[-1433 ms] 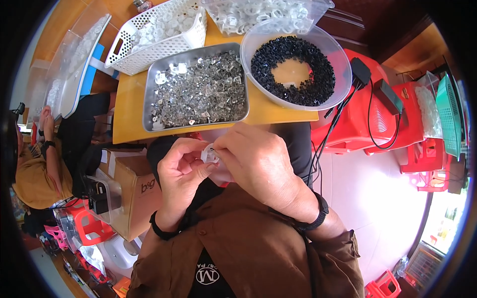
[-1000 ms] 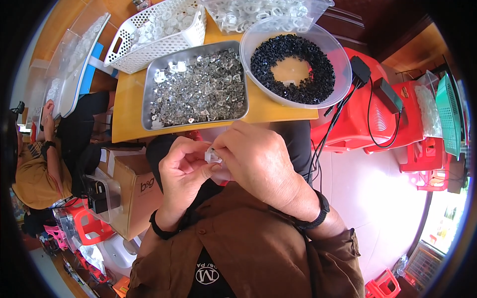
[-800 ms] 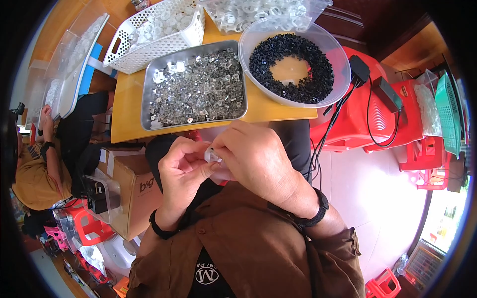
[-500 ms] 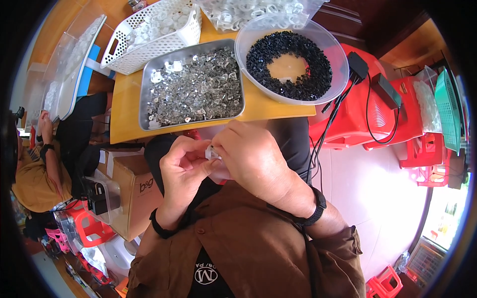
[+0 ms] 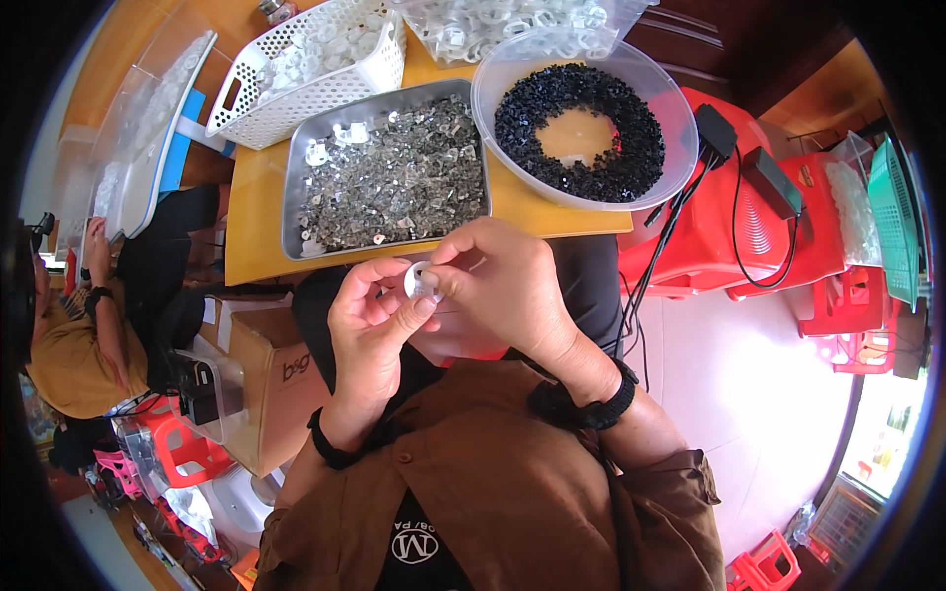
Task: Assembling small white plastic components by manually inserting black beads into them.
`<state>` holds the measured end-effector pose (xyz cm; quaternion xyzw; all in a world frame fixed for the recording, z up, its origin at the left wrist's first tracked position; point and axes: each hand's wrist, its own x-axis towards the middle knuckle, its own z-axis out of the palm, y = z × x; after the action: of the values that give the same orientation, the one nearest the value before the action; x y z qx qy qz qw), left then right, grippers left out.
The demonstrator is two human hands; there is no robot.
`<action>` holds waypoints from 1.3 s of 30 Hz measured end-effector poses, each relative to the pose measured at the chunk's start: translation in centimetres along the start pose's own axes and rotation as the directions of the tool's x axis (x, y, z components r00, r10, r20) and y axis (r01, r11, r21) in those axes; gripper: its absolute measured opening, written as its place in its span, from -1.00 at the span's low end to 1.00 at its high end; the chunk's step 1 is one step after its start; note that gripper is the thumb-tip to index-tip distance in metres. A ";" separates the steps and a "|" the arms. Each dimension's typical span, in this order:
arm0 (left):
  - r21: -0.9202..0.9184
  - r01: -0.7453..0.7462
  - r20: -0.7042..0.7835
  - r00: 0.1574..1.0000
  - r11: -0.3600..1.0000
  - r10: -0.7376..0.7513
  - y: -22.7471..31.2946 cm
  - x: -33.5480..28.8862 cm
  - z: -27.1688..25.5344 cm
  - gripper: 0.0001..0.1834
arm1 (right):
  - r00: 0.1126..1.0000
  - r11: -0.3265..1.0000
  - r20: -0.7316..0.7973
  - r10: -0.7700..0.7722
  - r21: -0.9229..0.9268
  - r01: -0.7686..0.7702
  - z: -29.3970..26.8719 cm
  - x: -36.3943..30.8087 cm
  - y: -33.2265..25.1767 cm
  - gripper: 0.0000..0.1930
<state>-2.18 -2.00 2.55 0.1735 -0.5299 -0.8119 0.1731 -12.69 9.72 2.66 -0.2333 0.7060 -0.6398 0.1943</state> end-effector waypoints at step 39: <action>0.260 -0.288 0.178 0.953 0.922 0.247 0.8 -0.5 0.0 -0.85 | 0.989 0.987 -0.028 -0.147 0.064 0.149 -0.1 -2.2 -1.1 -0.82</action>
<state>-1.65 -2.06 3.31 0.0644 -0.6701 -0.7067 0.2178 -10.91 10.98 3.74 -0.2712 0.6673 -0.6782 0.1458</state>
